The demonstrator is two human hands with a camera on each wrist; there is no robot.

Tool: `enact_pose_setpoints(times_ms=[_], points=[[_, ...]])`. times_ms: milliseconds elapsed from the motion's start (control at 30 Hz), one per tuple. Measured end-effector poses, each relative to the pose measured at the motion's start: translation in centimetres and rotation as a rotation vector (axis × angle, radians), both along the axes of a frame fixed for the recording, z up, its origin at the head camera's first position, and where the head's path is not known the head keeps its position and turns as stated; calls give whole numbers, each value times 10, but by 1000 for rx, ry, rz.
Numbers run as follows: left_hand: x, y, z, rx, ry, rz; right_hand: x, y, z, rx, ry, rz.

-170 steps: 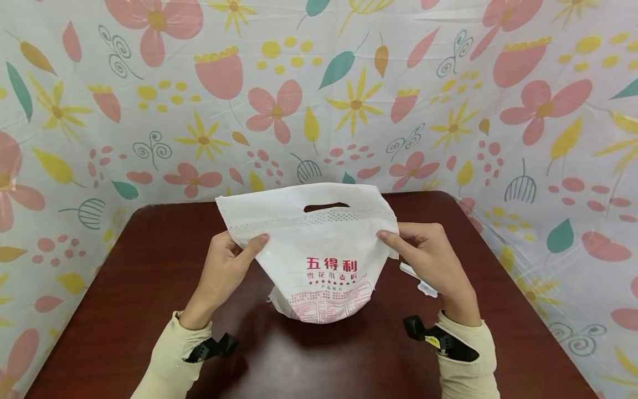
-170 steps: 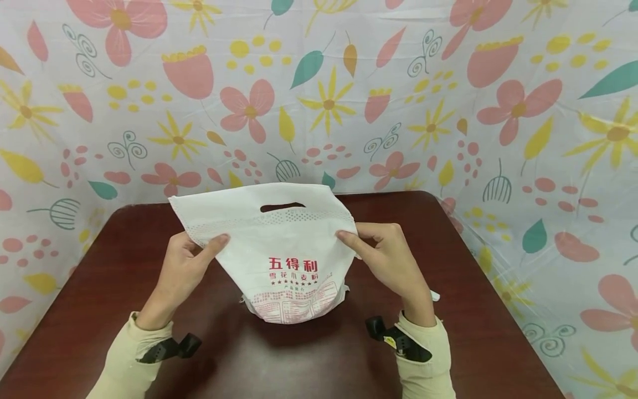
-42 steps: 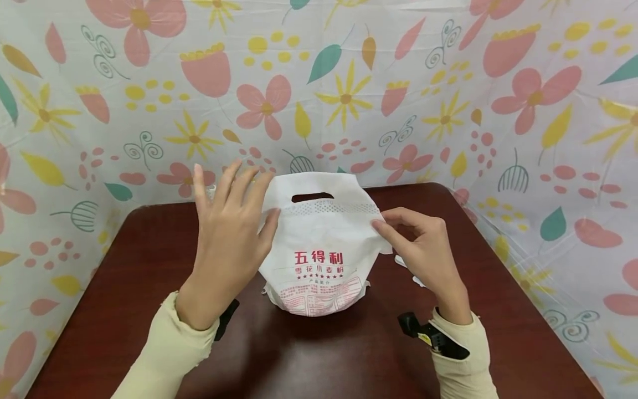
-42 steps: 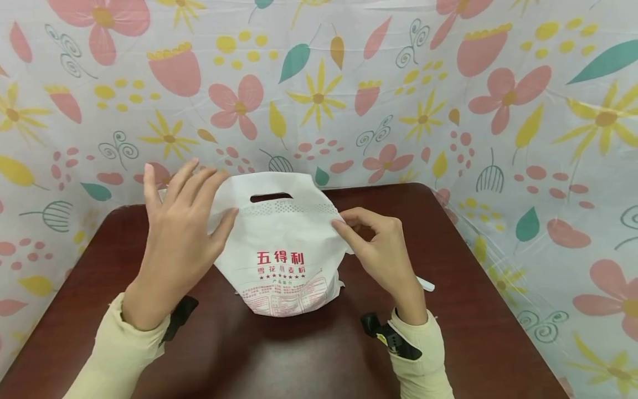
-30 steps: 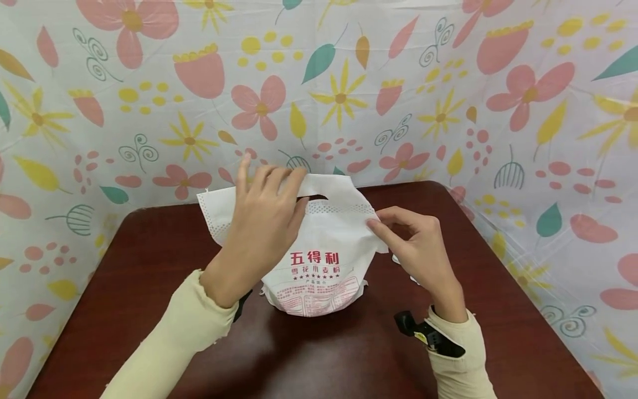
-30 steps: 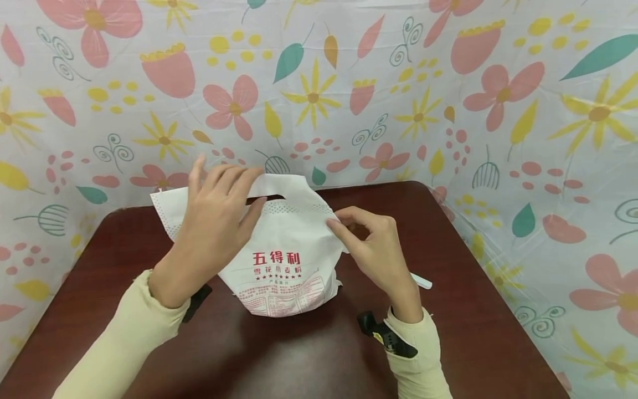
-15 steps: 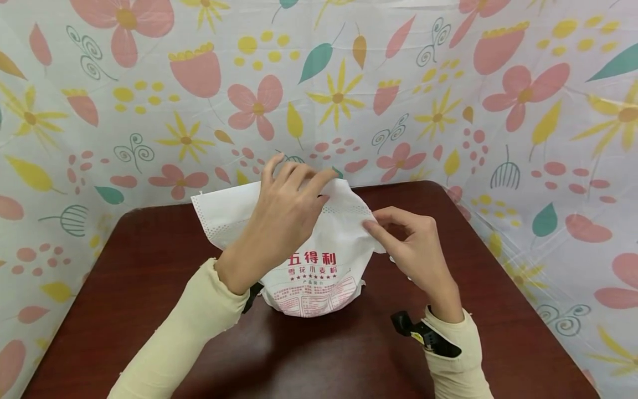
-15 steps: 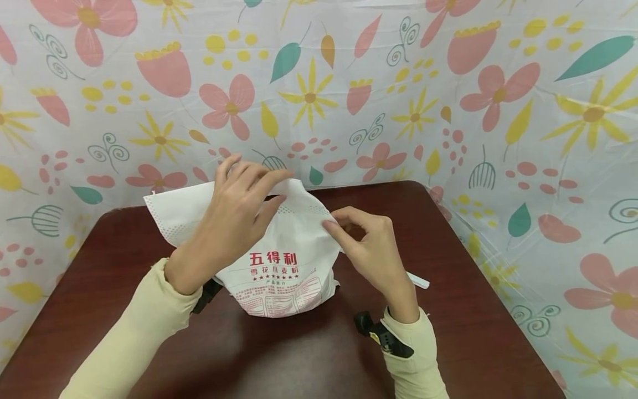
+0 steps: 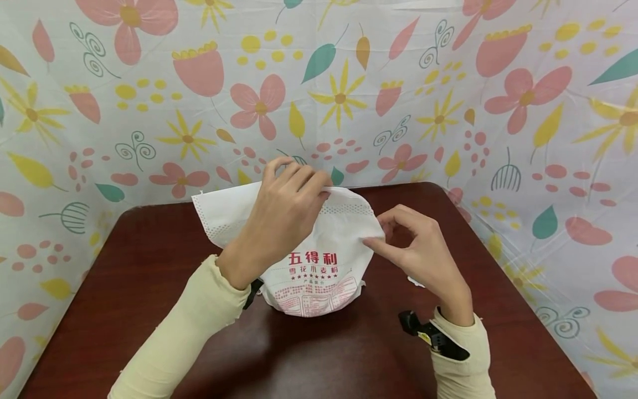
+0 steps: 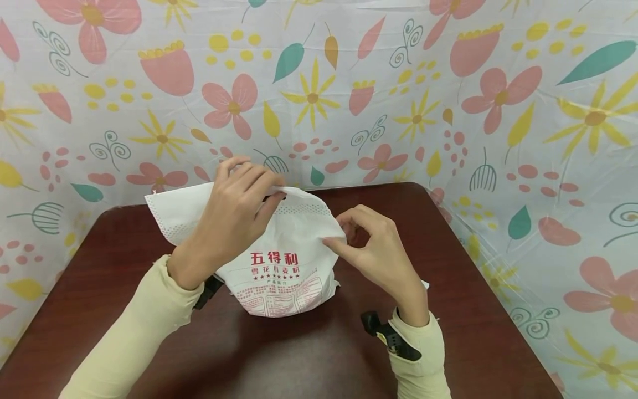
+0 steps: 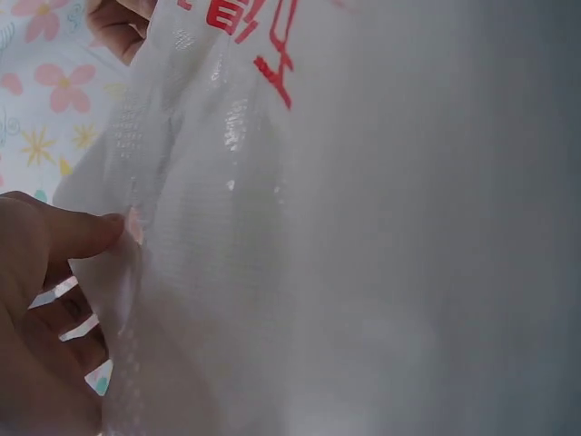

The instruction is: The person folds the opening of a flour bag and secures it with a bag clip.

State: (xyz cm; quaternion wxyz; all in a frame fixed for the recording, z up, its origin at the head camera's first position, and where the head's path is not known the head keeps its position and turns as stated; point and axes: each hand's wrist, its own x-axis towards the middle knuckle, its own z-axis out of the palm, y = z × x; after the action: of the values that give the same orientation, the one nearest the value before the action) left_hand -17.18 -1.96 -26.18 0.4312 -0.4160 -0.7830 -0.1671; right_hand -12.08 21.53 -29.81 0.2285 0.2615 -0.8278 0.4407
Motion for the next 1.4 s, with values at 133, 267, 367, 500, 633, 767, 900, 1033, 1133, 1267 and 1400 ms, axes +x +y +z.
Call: enact_pose_setpoints(times_ms=[133, 267, 367, 500, 633, 767, 900, 1033, 1133, 1267, 1400], points=[[2, 0, 0, 16, 37, -24, -10, 2, -13, 6, 46, -34], [5, 0, 1, 27, 77, -35, -18, 5, -24, 22, 74, -54], [8, -1, 1, 32, 98, -53, -21, 5, -27, 26, 94, -59], [12, -2, 2, 47, 111, -77, -22, 4, -28, 37, 114, -65], [15, -4, 1, 63, 96, -64, -21, 2, -27, 50, 98, -56], [20, -5, -1, 46, 79, -40, -19, 2, -26, 78, 40, -56], [26, -6, -1, 27, 70, -40, -18, 1, -25, 114, -1, -49], [29, -9, -1, 7, 45, -63, -19, 0, -26, 120, 2, -36], [29, -11, -2, -21, 35, -70, -20, 0, -26, 118, 6, -38], [28, -12, -4, -15, 31, -76, -19, 0, -26, 119, 5, -44], [25, -14, -6, 19, 23, -93, -18, 1, -27, 133, 0, -43]])
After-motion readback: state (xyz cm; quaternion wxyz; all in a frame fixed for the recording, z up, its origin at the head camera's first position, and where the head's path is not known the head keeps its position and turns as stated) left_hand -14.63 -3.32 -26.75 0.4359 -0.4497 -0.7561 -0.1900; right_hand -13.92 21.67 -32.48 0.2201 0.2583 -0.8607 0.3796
